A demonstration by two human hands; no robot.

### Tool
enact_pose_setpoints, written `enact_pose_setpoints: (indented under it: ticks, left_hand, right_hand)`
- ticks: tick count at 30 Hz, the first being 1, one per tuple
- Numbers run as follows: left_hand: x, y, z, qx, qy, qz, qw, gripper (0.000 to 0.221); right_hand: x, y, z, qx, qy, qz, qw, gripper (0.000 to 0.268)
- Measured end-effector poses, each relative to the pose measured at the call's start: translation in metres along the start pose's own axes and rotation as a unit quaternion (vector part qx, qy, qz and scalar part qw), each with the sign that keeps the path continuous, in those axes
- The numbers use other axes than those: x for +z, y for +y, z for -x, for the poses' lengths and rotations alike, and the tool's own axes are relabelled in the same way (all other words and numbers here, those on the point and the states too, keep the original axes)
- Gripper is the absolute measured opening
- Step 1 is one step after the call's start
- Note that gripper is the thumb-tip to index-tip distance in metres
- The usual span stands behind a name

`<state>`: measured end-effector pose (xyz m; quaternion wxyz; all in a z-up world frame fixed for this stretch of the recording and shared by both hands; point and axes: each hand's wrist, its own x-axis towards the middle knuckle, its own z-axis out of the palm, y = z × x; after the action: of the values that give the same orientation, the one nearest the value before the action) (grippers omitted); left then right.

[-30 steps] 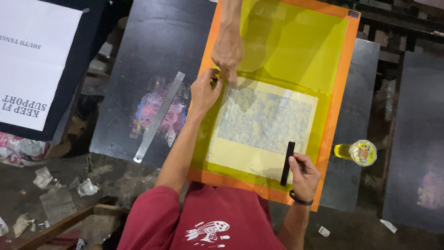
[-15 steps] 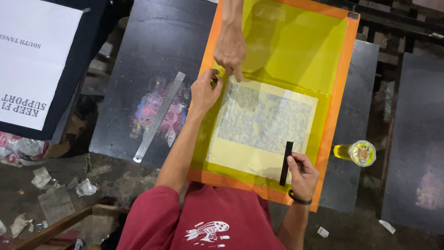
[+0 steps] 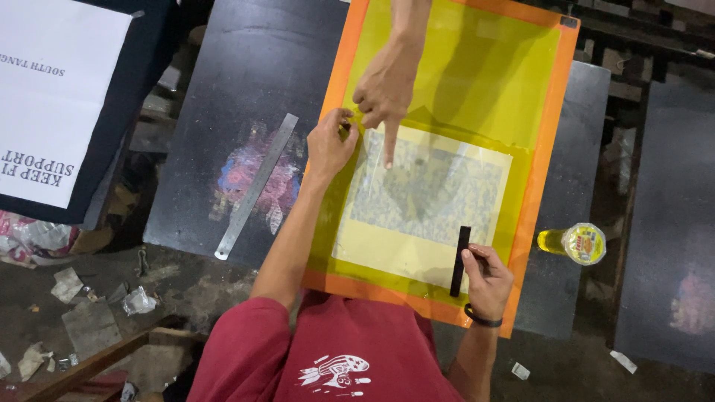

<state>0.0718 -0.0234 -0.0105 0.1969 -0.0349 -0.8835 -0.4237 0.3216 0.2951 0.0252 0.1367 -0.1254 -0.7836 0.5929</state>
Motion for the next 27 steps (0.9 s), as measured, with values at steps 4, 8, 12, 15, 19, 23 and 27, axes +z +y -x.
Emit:
enact_pose_setpoints:
  ticks: [4, 8, 12, 15, 19, 23, 27]
  left_hand:
    - [0.006, -0.008, 0.002, 0.000, -0.010, -0.008, 1.000, 0.024]
    - [-0.008, 0.005, 0.011, 0.022, -0.028, -0.004, 0.999, 0.023]
    - [-0.028, 0.030, 0.060, 0.002, -0.060, -0.027, 0.998, 0.024]
    - [-0.034, 0.029, 0.120, 0.017, -0.058, -0.060, 0.996, 0.027]
    - [-0.054, 0.050, 0.183, 0.114, -0.069, -0.088, 0.987, 0.024]
    - [-0.063, 0.074, 0.193, 0.140, -0.082, -0.029, 0.986, 0.019]
    - [-0.065, 0.075, 0.193, 0.118, -0.086, -0.031, 0.989, 0.024]
  right_hand:
    - [-0.001, 0.001, 0.000, -0.010, 0.000, -0.002, 1.000, 0.008]
    - [0.006, -0.019, -0.014, -0.023, -0.010, 0.010, 1.000, 0.008]
    - [0.034, -0.040, -0.036, -0.110, -0.089, 0.117, 0.983, 0.010]
    - [0.073, -0.026, -0.054, -0.199, -0.168, 0.224, 0.939, 0.008]
    - [0.121, -0.012, -0.065, -0.320, -0.232, 0.367, 0.842, 0.010]
    - [0.134, 0.008, -0.069, -0.354, -0.291, 0.386, 0.800, 0.011]
    - [0.142, 0.015, -0.072, -0.366, -0.290, 0.324, 0.823, 0.012]
